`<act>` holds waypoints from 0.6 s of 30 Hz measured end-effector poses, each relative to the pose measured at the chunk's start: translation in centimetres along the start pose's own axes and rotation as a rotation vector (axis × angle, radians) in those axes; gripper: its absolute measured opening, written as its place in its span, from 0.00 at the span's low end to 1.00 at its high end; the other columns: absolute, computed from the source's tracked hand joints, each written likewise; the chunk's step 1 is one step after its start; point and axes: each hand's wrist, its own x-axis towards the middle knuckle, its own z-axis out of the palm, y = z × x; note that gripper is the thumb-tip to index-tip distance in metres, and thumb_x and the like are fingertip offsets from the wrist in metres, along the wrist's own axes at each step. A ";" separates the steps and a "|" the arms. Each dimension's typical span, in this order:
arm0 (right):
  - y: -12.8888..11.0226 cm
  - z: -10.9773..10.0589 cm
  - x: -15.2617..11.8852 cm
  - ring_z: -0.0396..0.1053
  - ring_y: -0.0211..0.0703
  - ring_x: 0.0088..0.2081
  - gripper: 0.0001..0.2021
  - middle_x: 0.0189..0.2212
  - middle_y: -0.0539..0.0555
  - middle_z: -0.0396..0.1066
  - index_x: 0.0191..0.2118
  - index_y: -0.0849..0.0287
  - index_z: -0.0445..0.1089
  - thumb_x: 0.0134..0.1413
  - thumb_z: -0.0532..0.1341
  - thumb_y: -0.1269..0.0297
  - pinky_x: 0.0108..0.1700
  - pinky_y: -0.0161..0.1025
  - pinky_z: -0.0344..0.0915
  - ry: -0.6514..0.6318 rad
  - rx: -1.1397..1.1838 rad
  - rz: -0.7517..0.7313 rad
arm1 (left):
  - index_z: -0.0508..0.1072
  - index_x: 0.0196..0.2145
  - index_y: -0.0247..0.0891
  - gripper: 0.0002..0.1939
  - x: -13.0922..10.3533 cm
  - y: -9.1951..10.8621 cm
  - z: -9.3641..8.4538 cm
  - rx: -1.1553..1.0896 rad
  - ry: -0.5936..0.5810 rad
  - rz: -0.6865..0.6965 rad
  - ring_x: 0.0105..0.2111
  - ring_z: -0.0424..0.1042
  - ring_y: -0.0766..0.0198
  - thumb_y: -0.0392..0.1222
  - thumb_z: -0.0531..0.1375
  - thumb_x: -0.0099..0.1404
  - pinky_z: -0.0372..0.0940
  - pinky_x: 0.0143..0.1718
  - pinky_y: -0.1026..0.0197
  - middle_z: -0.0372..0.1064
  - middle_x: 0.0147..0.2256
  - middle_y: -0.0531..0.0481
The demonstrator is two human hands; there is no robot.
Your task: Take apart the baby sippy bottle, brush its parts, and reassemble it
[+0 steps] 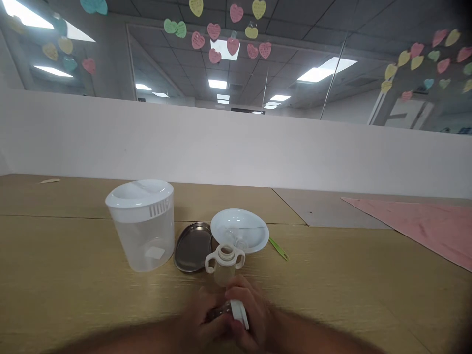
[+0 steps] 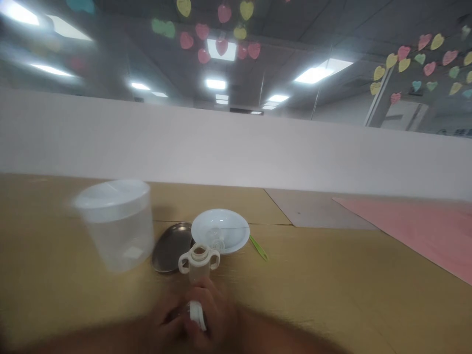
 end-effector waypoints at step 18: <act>0.9 0.9 -1.1 0.64 0.41 0.30 0.11 0.32 0.53 0.63 0.33 0.57 0.55 0.39 0.55 0.66 0.29 0.35 0.63 -0.048 -0.020 0.131 | 0.72 0.35 0.31 0.23 2.0 0.8 0.3 -0.341 -0.101 -0.095 0.30 0.64 0.63 0.53 0.67 0.48 0.59 0.31 0.65 0.67 0.29 0.50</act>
